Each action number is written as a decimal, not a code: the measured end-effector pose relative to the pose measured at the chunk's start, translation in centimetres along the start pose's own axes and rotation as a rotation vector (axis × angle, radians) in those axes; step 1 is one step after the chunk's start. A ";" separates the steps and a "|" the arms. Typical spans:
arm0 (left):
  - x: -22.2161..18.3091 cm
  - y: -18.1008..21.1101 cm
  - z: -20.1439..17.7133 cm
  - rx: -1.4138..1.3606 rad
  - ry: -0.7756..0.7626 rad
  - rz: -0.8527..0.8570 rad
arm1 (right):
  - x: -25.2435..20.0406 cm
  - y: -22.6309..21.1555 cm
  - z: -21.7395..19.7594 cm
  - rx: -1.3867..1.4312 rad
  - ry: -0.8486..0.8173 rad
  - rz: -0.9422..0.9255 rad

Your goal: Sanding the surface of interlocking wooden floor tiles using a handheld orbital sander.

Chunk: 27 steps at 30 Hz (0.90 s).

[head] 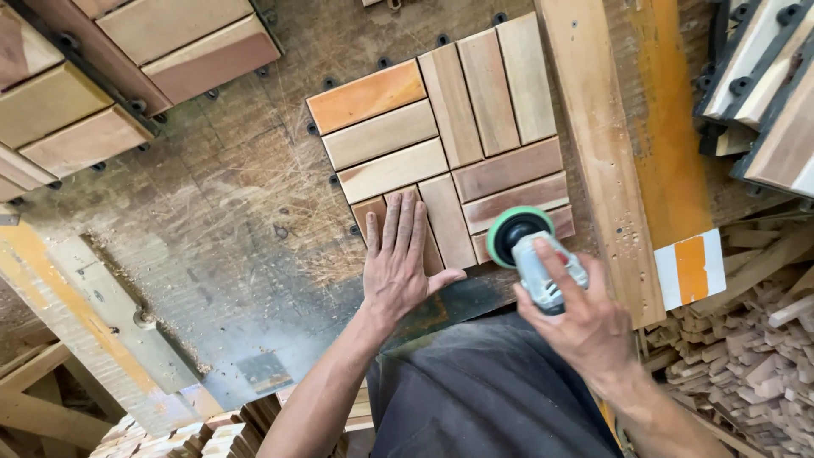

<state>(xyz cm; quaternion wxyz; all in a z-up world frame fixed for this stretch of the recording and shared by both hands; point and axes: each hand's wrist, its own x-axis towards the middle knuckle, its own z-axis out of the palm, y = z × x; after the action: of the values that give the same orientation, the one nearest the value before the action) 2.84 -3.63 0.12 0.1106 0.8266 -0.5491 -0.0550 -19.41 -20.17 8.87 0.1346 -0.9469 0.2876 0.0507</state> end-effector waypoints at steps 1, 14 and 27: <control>0.0 -0.1 -0.1 0.002 0.004 0.008 | 0.3 -1.0 -0.1 0.000 0.007 0.006; 0.7 -0.1 1.4 -0.130 0.074 -0.144 | 1.7 4.0 -2.4 0.056 0.114 0.195; 0.3 -0.4 0.8 -0.216 0.117 -0.145 | 4.4 -5.5 -0.7 0.059 0.016 0.043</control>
<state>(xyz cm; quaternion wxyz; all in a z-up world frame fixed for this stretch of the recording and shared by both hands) 3.16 -3.85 -0.71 0.2264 0.8491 -0.4716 -0.0733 -12.67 -18.37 10.04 0.1590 -0.9365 0.3102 0.0377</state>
